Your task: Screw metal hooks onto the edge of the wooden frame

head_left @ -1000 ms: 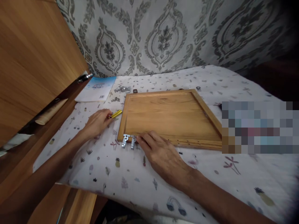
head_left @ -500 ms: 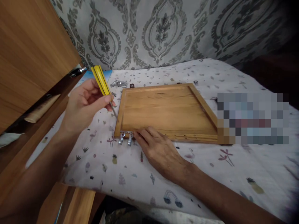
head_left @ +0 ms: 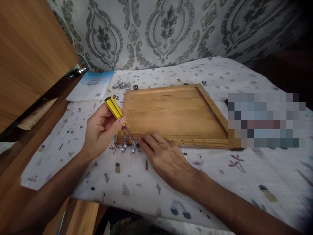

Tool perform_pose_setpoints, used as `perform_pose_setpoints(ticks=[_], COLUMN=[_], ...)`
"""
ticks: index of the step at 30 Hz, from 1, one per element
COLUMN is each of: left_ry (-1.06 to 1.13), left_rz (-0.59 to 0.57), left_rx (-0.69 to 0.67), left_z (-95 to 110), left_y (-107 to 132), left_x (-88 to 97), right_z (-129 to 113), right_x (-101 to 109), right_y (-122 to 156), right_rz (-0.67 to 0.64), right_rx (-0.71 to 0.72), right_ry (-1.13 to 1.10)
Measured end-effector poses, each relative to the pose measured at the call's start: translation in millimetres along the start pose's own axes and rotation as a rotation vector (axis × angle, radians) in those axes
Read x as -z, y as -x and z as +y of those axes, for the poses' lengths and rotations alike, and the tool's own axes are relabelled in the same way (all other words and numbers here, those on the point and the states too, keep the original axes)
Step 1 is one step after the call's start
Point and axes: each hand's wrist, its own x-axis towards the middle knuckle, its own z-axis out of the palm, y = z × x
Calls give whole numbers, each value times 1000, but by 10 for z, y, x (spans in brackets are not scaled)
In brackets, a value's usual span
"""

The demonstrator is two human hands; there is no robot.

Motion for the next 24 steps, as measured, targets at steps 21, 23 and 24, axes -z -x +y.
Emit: perform_pose_setpoints(ticks=[21, 23, 24], left_ry=[-64, -41, -14], left_rz=[-97, -99, -100], left_rx=[-7, 23, 31], left_z=[-22, -5, 0], left_y=[1, -1, -1], left_x=[60, 56, 47], right_z=[-7, -2, 0], right_x=[-1, 0, 2], right_y=[23, 24, 24], right_rz=[8, -4, -8], right_rx=[20, 17, 15], right_ry=[13, 12, 10])
